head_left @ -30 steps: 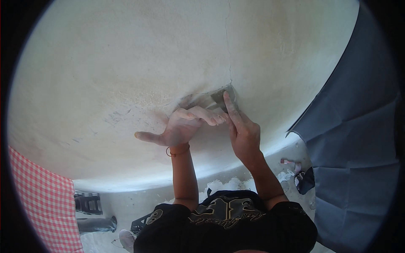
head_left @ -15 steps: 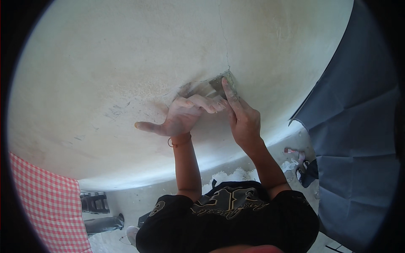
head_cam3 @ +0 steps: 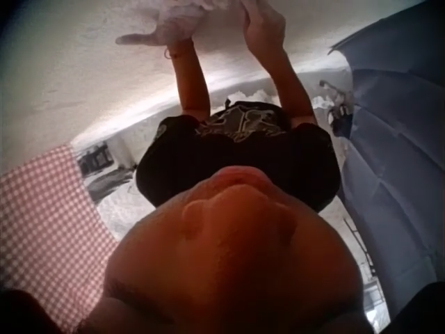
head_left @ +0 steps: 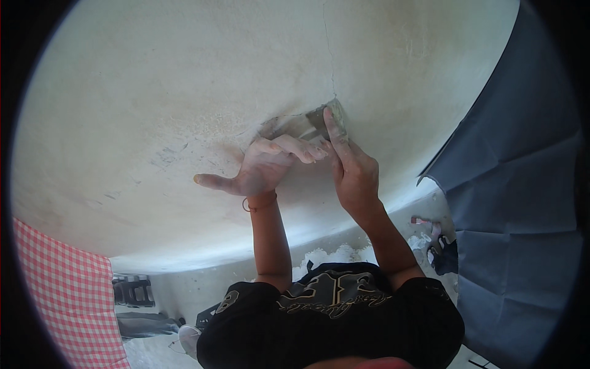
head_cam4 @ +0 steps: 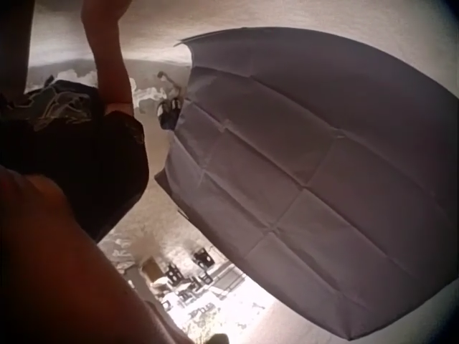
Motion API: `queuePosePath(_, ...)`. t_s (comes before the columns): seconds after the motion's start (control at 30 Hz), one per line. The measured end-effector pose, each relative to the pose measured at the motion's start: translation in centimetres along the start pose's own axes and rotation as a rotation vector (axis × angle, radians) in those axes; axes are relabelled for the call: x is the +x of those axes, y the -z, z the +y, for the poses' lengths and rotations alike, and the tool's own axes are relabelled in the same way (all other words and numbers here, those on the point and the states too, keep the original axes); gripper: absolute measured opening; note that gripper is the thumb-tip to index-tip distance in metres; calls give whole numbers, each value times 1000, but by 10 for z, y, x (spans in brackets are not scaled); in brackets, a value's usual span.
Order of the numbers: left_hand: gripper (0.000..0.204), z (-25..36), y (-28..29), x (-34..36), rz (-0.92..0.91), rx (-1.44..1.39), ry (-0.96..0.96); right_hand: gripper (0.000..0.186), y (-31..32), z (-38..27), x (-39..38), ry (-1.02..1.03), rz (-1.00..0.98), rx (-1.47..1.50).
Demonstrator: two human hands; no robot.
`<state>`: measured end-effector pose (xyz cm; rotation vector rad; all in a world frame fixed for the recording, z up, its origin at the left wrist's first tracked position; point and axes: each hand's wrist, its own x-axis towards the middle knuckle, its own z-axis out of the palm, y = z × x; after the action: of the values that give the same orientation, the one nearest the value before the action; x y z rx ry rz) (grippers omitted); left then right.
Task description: Scraping a wall with a putty knife to prepare it for painting.
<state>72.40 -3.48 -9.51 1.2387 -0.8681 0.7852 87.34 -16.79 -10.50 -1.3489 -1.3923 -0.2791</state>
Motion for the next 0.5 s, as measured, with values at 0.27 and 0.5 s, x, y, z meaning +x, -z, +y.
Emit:
queuePosePath(0.27, 141, -1, -3, 3, 20, 10, 1, 64, -3, 2, 33, 22, 59, 124)
queuePosePath(0.5, 141, -5, -2, 2, 20, 17, 25, 67, 8, 5, 16, 20, 51, 29)
